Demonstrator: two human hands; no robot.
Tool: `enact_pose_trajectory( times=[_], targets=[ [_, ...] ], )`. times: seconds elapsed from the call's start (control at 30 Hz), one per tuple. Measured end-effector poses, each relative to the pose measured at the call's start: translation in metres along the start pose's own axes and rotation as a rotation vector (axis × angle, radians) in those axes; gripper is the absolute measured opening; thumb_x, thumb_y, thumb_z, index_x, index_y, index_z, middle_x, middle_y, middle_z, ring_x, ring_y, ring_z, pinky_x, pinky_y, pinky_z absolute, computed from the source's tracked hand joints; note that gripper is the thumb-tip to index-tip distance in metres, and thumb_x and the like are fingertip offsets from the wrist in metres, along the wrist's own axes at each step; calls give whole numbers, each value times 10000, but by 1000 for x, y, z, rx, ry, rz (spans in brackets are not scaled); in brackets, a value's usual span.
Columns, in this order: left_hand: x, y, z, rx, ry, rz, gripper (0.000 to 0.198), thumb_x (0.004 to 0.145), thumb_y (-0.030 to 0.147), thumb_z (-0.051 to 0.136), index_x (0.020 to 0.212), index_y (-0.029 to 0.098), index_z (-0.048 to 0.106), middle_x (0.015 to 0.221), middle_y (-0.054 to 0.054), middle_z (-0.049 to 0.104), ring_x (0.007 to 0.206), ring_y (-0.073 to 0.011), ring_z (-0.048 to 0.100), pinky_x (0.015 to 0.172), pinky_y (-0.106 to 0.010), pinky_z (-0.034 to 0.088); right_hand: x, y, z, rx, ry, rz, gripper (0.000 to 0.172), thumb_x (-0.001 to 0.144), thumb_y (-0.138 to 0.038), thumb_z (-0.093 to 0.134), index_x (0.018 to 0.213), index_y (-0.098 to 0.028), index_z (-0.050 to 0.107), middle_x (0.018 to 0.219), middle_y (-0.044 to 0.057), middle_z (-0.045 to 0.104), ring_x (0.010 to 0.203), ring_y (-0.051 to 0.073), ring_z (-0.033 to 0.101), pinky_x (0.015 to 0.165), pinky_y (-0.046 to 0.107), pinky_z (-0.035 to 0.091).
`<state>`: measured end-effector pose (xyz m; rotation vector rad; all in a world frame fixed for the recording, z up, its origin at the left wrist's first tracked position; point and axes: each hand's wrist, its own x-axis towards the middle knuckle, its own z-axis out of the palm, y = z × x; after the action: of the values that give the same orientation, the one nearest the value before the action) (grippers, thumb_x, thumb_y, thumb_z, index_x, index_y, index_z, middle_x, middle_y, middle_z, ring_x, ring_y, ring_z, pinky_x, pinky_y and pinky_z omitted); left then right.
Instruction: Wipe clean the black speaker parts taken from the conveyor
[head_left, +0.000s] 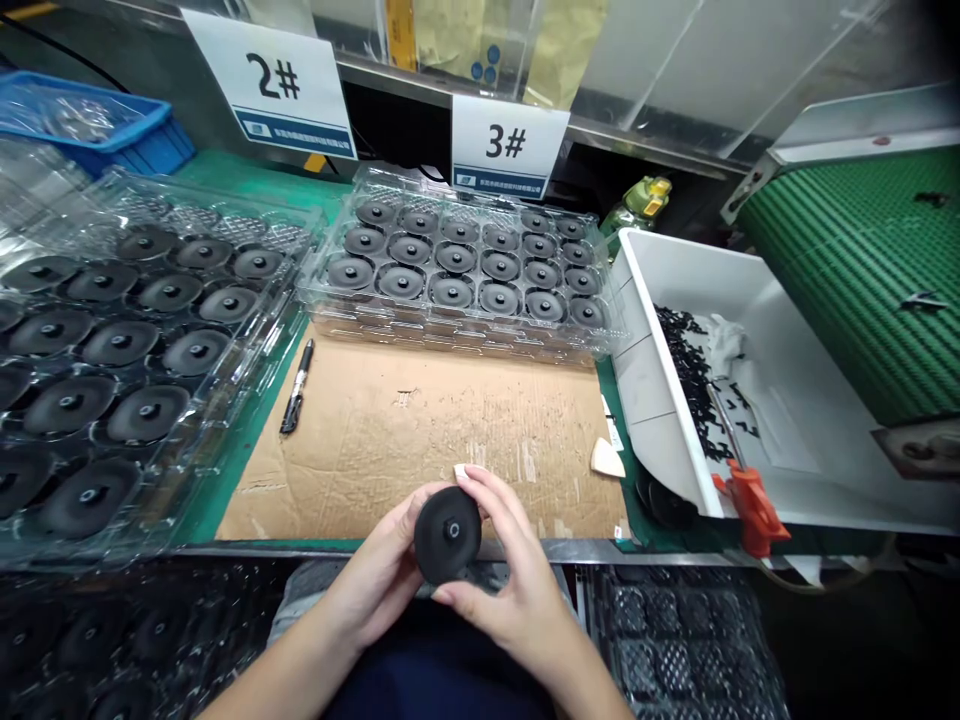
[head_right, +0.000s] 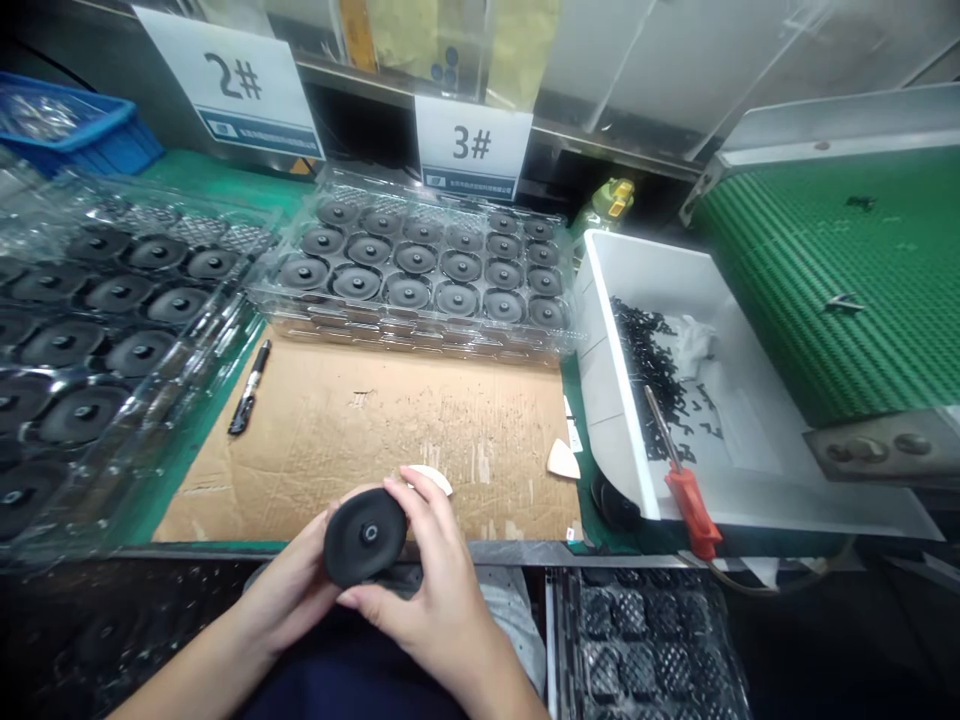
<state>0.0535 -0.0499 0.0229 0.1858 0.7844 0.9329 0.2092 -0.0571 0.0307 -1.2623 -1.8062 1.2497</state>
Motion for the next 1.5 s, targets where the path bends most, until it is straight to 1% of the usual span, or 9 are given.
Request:
enact_pose_trajectory(
  times=[0.2,0.43,0.63,0.83,1.03,1.17,1.3,1.4,1.5],
  targets=[
    [0,1,0,-1,23,-2,187,815,322,581,923,221,696,1001,5,678,905,-124,585,764,-183,448,1,1,1,-21,15,16,707,737,-406,688,1337,-293,332,1409,53,276,1326,232,243,1099,405,250],
    [-1,-3,-2,13,33,-14,201,794,340,610,923,213,697,983,-10,671,830,-115,567,703,-172,438,2,-1,1,-35,56,1,683,689,-382,730,1278,-286,397,1389,59,300,1302,237,287,1069,396,295],
    [-2,-7,-9,30,37,-20,257,709,392,690,896,217,701,898,8,665,802,-103,546,690,-157,425,1,0,4,-38,71,11,712,626,-346,782,1233,-348,411,1376,-4,313,1287,200,305,1073,351,286],
    [-3,-5,-9,48,27,-23,271,682,408,710,881,223,700,896,15,661,809,-98,538,700,-156,420,1,-2,4,-31,47,24,703,630,-346,779,1221,-373,398,1375,-37,304,1290,173,289,1080,318,262],
    [-1,-6,-11,57,7,-43,253,698,400,700,888,233,697,921,21,656,831,-95,545,731,-160,422,1,-3,2,-28,41,24,683,652,-347,764,1226,-354,393,1377,-27,304,1293,173,280,1076,309,262],
    [-1,-7,-11,72,-27,-50,237,711,423,680,877,255,696,904,36,654,836,-89,553,751,-157,421,1,-4,2,-24,36,12,668,651,-351,764,1216,-337,408,1366,-18,323,1287,171,291,1075,300,264],
    [0,-5,-16,126,-95,-71,244,775,440,605,937,273,679,1003,27,648,957,-122,547,831,-199,415,1,-3,1,-6,24,14,678,646,-357,768,1223,-324,412,1371,-10,323,1291,164,289,1071,279,274],
    [0,2,-25,201,-164,-110,303,813,434,557,1023,237,650,1089,-19,623,1007,-159,536,862,-242,409,1,-3,0,18,-11,17,709,628,-370,780,1233,-322,414,1379,-9,322,1297,165,285,1080,282,268],
    [1,14,-36,313,-233,-141,336,818,398,559,1058,171,621,1078,-74,608,1039,-212,523,877,-294,401,1,-5,-1,72,-75,34,722,619,-380,785,1241,-331,421,1378,-14,328,1294,167,297,1069,276,292]
  ],
)
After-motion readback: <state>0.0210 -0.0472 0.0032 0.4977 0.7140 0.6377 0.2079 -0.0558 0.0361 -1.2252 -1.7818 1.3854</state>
